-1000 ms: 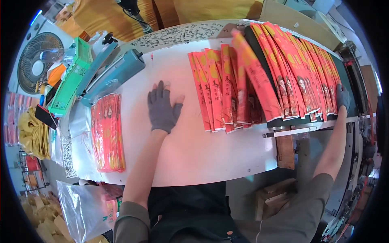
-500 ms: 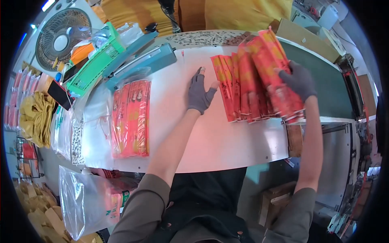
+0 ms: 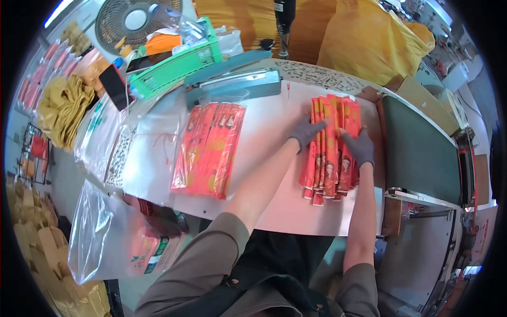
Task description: Packaging red sticks into plastic bags and sealing them using a heat sealer and tape dispenser.
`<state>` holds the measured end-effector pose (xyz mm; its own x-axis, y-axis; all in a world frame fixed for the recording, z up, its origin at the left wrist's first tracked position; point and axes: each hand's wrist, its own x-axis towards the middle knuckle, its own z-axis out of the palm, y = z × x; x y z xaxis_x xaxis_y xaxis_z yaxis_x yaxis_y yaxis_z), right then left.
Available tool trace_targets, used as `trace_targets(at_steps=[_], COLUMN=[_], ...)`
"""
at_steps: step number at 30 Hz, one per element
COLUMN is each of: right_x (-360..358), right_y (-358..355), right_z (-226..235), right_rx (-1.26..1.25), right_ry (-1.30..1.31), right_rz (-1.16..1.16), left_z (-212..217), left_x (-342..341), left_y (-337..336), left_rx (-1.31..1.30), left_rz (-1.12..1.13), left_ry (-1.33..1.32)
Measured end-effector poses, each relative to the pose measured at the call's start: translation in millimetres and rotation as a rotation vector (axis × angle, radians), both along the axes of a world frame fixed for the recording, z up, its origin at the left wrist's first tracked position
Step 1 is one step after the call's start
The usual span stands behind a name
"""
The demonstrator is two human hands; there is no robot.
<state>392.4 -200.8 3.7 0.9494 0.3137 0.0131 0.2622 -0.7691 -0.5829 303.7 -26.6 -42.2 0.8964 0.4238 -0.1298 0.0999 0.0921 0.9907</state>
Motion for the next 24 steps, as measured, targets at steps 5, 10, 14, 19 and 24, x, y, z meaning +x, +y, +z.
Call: trace_targets(at_steps=[5,10,14,19,24], right_x=[-76.3,-227.4,-299.8,-281.5,-231.3], right_y=[-15.3,-84.7,-110.2,-71.0,-81.1], right_z=[-19.0,-19.8,-14.1,39.9,20.2], right_rx=[0.652,0.556,0.773,0.839,0.531], right_ry=[0.385,0.665,1.073,0.613,0.078], right_rz=[0.225,0.542,0.542,0.476,0.713], left_z=[14.4,41.9,29.4,108.7,128.9], left_x=[-78.3,-259.8,-313.7,-276.2,-243.6], left_y=[-43.7,-68.3,-89.2,-77.2,-39.9], left_rx=[-0.528,-0.262,-0.107,-0.002,0.19], left_rz=[-0.292,-0.232,-0.399,-0.239,-0.361], left_ry=[-0.179,0.061,0.24,-0.004,-0.268])
